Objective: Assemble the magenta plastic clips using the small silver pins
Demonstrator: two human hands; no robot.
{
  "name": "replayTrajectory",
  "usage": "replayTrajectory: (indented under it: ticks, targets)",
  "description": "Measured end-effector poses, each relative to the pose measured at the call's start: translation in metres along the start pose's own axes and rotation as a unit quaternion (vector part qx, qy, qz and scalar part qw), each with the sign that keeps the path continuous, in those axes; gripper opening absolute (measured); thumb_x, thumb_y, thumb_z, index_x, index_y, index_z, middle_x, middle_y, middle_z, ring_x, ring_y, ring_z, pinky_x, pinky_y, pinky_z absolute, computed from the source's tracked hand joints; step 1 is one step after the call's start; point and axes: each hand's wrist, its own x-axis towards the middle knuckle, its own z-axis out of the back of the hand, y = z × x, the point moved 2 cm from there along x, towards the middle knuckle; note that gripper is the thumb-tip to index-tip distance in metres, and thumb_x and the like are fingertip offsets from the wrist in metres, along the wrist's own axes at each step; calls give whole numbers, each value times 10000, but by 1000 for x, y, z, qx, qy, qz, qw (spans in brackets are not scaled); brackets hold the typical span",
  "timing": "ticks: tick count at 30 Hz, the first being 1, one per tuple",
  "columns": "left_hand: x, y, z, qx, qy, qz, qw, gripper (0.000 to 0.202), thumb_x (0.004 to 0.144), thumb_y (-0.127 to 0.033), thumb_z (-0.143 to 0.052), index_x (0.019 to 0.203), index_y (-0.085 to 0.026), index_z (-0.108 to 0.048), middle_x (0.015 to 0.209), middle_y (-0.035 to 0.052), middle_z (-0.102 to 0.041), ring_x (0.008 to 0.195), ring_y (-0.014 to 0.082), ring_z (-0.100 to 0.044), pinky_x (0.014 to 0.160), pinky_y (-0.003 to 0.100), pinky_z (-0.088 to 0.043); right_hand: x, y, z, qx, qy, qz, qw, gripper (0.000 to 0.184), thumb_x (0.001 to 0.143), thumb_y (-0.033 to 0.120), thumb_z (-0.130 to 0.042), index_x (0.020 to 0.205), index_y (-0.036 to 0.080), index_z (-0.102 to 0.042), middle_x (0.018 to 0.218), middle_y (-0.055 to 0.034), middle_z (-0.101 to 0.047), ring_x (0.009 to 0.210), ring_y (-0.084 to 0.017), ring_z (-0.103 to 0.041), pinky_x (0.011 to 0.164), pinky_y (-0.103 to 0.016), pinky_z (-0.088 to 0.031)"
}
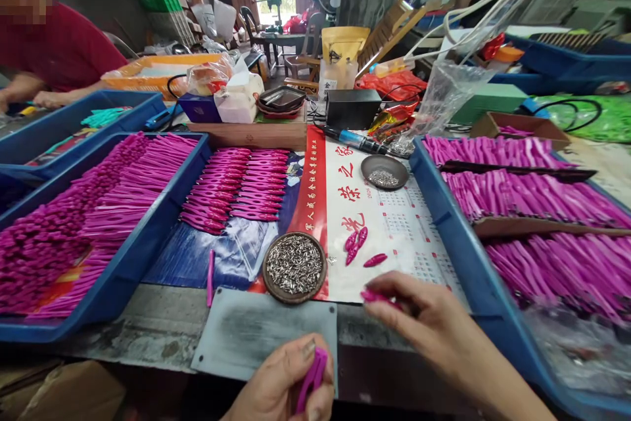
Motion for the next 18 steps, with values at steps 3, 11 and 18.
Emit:
replayTrajectory:
  ticks: [3, 11, 18]
  targets:
    - [1, 0, -3, 1, 11, 4, 1000, 301, 902, -436, -554, 810, -157, -618, 466, -46, -492, 296, 37, -258, 317, 160, -209, -16, 10, -20, 162, 107, -24, 981, 200, 805, 441, -742, 829, 244, -768, 794, -54, -720, 741, -230, -653, 662, -299, -510]
    - [4, 11, 2, -39, 10, 21, 999, 266, 928, -380, -523, 844, -149, -626, 505, -36, -511, 297, 38, -268, 321, 169, -237, -20, -6, -71, 558, 198, -174, 787, 300, 760, 364, -826, 813, 201, -580, 599, 43, -538, 481, -87, -495, 474, -196, -386]
    - [2, 8, 1, -48, -10, 38, 998, 286, 891, -438, -585, 848, -157, -621, 507, -46, -500, 301, 35, -249, 317, 163, -212, -10, 4, -69, 486, 142, -181, 843, 384, 830, 520, -730, 786, 142, -676, 528, 66, -421, 405, -17, -228, 351, -128, -132]
